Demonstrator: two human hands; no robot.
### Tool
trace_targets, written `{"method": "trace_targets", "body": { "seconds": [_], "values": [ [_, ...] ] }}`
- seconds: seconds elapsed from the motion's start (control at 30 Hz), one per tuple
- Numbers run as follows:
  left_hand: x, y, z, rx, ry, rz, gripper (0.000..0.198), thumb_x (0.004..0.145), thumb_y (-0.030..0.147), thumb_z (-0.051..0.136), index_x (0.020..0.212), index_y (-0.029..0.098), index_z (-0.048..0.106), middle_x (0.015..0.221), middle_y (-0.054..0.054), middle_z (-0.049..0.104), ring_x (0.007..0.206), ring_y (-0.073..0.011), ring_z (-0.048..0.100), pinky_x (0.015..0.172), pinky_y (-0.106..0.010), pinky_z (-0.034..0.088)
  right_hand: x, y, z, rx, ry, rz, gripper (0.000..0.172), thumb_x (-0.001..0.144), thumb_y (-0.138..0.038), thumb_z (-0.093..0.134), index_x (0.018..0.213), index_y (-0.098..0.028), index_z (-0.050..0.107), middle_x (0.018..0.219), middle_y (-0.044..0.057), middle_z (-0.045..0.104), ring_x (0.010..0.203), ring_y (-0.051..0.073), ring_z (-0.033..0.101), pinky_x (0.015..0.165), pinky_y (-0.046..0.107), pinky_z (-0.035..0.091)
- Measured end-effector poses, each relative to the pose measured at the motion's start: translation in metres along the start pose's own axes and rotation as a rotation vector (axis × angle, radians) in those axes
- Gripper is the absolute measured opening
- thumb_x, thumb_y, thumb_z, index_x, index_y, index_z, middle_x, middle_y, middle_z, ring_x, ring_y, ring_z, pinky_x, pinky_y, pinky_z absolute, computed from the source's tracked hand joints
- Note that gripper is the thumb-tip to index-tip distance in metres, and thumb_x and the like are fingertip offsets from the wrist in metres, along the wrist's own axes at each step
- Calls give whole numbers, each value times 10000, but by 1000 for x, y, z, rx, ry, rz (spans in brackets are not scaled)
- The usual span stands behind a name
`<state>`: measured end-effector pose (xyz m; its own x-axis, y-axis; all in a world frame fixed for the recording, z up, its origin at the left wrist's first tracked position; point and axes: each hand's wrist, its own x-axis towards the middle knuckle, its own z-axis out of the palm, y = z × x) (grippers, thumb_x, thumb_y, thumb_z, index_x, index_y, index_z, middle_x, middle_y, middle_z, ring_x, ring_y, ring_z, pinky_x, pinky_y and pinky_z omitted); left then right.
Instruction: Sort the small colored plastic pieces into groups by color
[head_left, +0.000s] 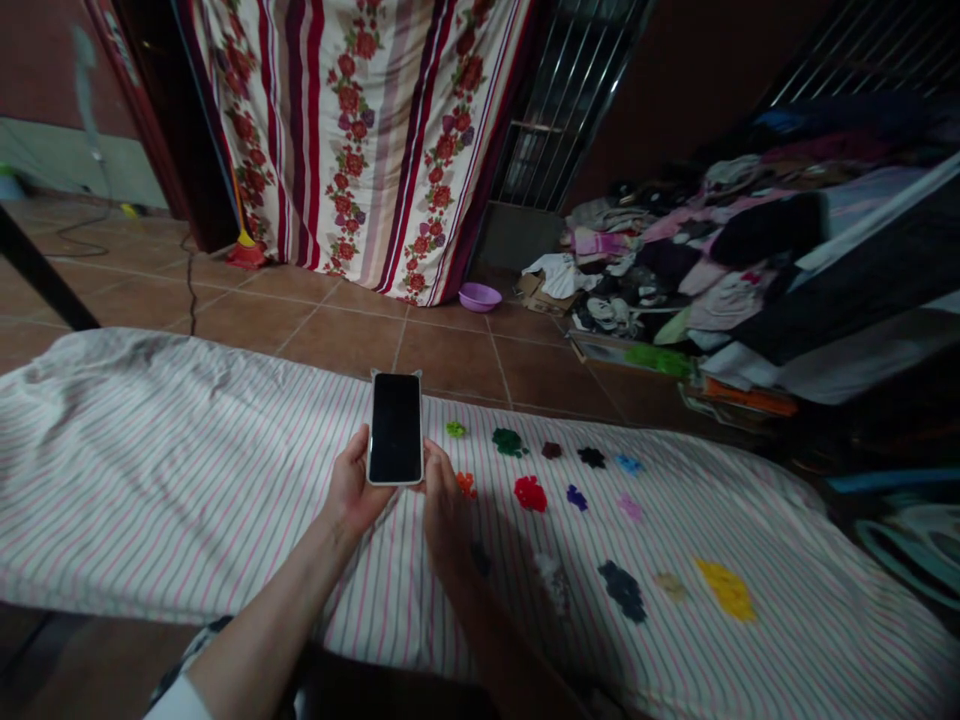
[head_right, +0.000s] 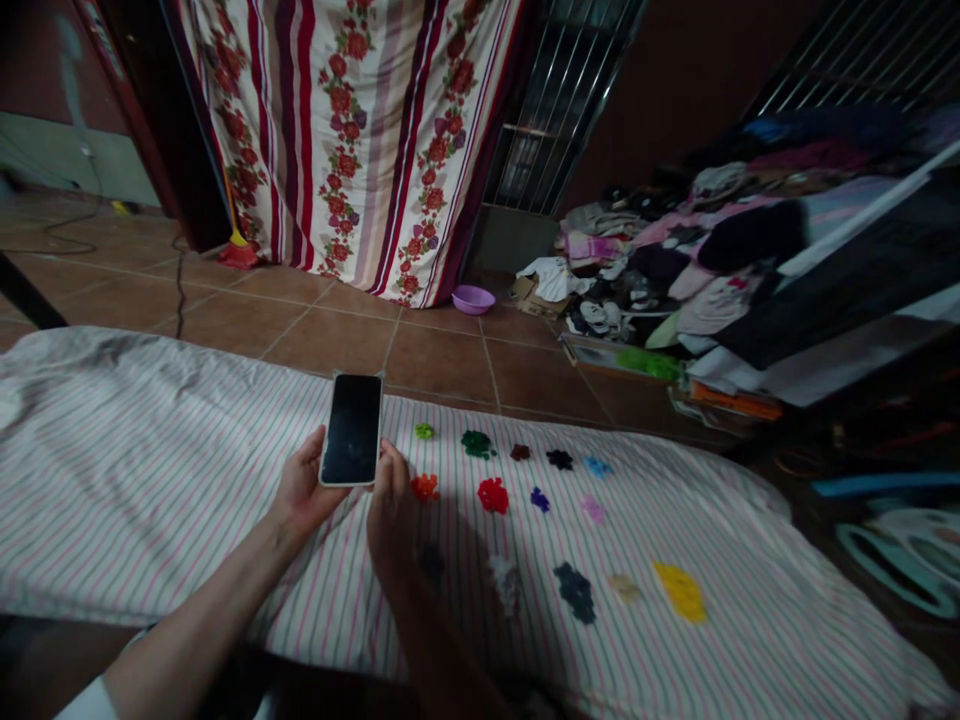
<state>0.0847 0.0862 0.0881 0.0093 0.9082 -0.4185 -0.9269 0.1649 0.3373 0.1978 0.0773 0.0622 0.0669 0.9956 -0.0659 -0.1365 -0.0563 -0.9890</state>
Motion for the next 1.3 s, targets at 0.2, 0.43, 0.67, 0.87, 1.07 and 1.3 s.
{"method": "trace_targets", "body": {
  "seconds": [0.2, 0.43, 0.67, 0.87, 1.07, 1.3],
  "values": [
    [-5, 2, -2, -5, 27, -29, 308, 943, 298, 439, 803, 138, 662, 800, -61, 721, 774, -202, 686, 859, -388, 537, -7, 5, -6, -191, 0, -221, 402, 907, -491, 447, 1140, -238, 655, 1195, 79, 640, 1160, 222, 549, 1046, 391, 399],
    [-13, -1, 3, 26, 26, -52, 358, 964, 309, 396, 826, 132, 674, 788, -56, 720, 764, -189, 687, 898, -396, 526, -13, 6, -17, -303, 30, -370, 407, 941, -468, 406, 1168, -235, 652, 1201, 96, 587, 1151, 228, 535, 1055, 435, 389],
    [-12, -9, 5, -30, 54, -42, 339, 960, 311, 422, 855, 131, 689, 814, -46, 734, 768, -171, 688, 886, -356, 532, -10, 4, -20, -283, -15, -413, 419, 968, -421, 378, 1255, -211, 598, 1307, 95, 587, 1263, 217, 491, 1128, 440, 325],
    [-11, -19, 10, -60, 16, -51, 344, 954, 285, 423, 838, 118, 700, 818, -66, 742, 787, -190, 702, 840, -354, 551, -4, 10, -24, -213, -46, -347, 519, 976, -500, 343, 1347, -188, 529, 1406, 107, 537, 1326, 218, 467, 1131, 448, 350],
    [-11, -22, 8, -76, -29, -70, 300, 936, 277, 465, 863, 115, 705, 840, -84, 749, 799, -204, 711, 898, -387, 539, 0, 8, -28, -211, -62, -318, 556, 975, -542, 334, 1373, -196, 510, 1440, 102, 508, 1354, 217, 446, 1131, 452, 370],
    [-11, -23, 9, -97, -22, -68, 285, 933, 269, 475, 882, 107, 703, 844, -84, 749, 810, -196, 711, 941, -383, 521, 1, 7, -29, -206, -65, -317, 584, 958, -587, 345, 1353, -204, 540, 1420, 92, 533, 1344, 229, 460, 1122, 446, 388]
  ]
}}
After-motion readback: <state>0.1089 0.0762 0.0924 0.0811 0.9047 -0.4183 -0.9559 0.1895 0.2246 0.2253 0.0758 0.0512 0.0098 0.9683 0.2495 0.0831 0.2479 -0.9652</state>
